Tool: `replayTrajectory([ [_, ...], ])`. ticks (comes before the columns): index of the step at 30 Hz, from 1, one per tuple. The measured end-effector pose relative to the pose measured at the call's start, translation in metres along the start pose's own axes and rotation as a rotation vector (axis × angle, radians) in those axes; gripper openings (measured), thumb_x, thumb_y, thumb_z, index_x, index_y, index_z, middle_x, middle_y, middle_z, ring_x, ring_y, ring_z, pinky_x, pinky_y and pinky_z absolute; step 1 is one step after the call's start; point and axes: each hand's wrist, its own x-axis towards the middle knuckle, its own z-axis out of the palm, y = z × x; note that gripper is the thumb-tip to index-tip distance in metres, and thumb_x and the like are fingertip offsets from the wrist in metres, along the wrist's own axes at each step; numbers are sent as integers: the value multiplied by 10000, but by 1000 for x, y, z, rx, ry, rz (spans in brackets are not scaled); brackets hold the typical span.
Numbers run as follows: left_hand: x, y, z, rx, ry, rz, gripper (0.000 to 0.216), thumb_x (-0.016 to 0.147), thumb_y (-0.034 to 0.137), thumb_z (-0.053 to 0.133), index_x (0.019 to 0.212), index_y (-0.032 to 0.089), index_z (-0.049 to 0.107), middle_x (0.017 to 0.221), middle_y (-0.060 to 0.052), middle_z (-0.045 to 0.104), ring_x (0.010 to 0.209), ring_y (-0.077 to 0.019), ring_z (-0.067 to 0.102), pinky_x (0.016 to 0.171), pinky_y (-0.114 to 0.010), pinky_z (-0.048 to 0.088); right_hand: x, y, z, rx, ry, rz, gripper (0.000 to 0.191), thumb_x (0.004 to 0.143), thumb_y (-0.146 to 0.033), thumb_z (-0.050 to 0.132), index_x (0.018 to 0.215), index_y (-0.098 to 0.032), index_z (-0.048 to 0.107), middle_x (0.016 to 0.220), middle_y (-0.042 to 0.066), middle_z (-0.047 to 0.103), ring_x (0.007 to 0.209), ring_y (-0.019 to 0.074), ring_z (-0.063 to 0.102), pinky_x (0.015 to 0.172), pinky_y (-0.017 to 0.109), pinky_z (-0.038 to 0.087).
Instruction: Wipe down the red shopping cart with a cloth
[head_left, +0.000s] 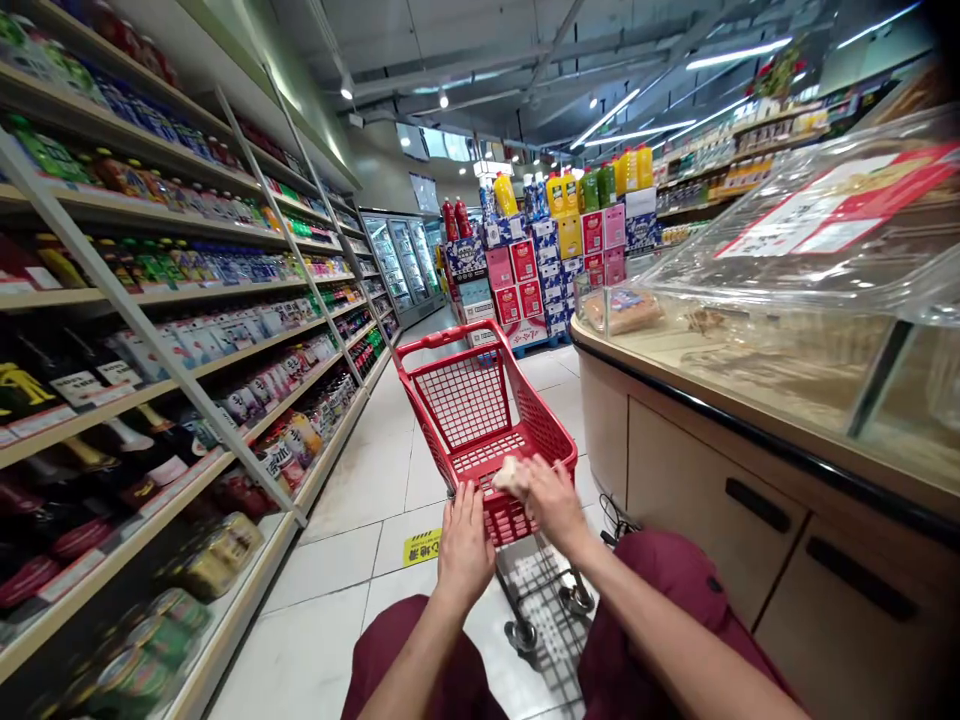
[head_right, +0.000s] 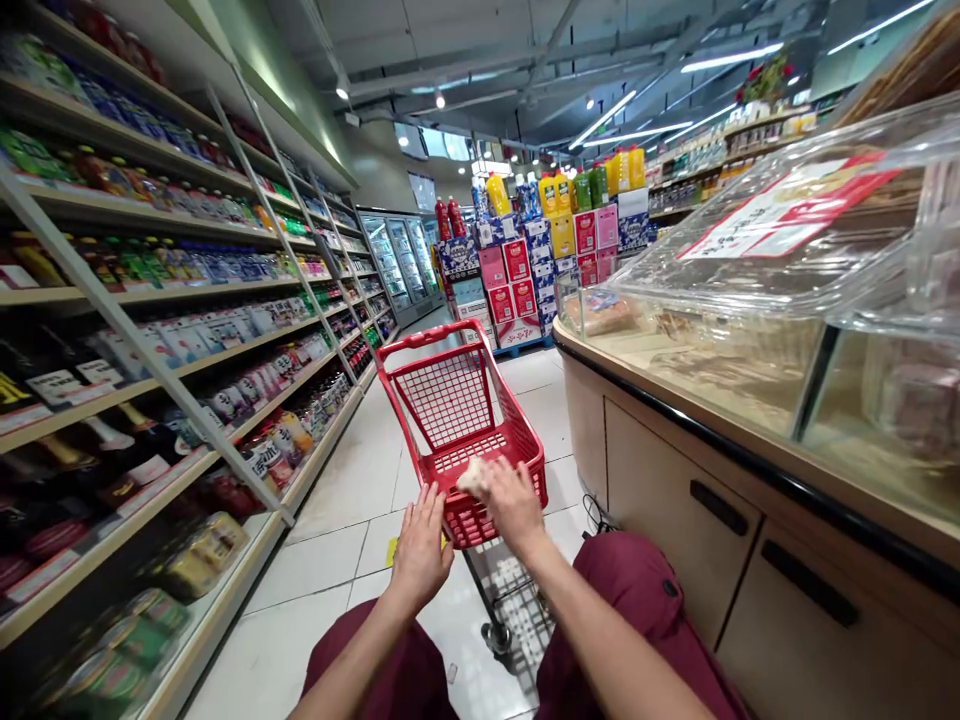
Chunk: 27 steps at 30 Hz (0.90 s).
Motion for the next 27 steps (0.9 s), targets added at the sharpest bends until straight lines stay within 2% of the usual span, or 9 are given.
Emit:
replayTrajectory([
  [3,0,5,0,-21,2,-8,685,660,105,428,1331,91,287,1437,-126,241,1339,-231,131,1082,-454,187,4,3,-4,-38,20,143,343,825,-107,360,1066,-139,602,1222,120,543,1217,231,401,1014,472,255],
  [6,-2,9,3,-34,21,-1,697,659,116,440,1335,84,270,1439,-139,231,1341,-237,109,1079,-455,199,0,-7,0,4,-29,23,406,817,-66,342,1150,-151,558,1238,92,536,1206,198,418,1016,408,279],
  [9,-5,8,5,-24,46,43,709,659,89,426,1344,109,248,1440,-123,237,1341,-225,124,1080,-451,198,-5,-6,-1,25,-71,-49,464,804,-45,347,1201,-210,521,1258,48,523,1215,197,408,1022,424,266],
  [13,-7,7,9,-8,89,24,713,656,63,415,1345,96,237,1443,-128,229,1344,-219,105,1083,-446,189,-11,10,-11,-7,-2,159,490,781,-32,337,1204,-195,523,1273,63,506,1250,215,360,1017,450,277],
  [16,-6,8,11,-11,80,15,696,656,66,418,1333,70,257,1436,-146,241,1345,-229,92,1080,-446,197,-14,-8,-7,75,31,134,511,760,-16,333,1195,-193,533,1275,52,506,1254,192,354,1032,418,281],
  [19,-5,4,10,-19,59,43,699,657,68,415,1337,85,252,1430,-136,261,1341,-227,124,1079,-455,194,-5,-38,-2,269,37,49,479,766,-38,343,1146,-222,569,1206,28,565,1161,164,460,1015,371,320],
  [21,-6,1,9,-28,66,40,698,663,70,415,1340,99,247,1427,-130,271,1339,-224,141,1077,-458,198,9,-45,-4,384,102,157,458,776,-65,332,1139,-207,573,1135,38,607,1069,148,528,960,315,383],
  [24,-7,-3,9,-42,108,4,688,668,78,428,1334,91,253,1425,-143,270,1341,-230,130,1072,-459,213,26,-34,-12,398,183,375,474,778,-87,319,1193,-172,533,1149,74,591,1049,154,539,919,296,413],
  [27,-8,-5,12,-48,130,7,679,665,77,444,1323,86,272,1422,-150,275,1339,-236,142,1066,-461,228,24,-16,-20,268,1,249,474,786,-77,339,1173,-255,546,1219,44,552,1125,181,490,1008,418,304],
])
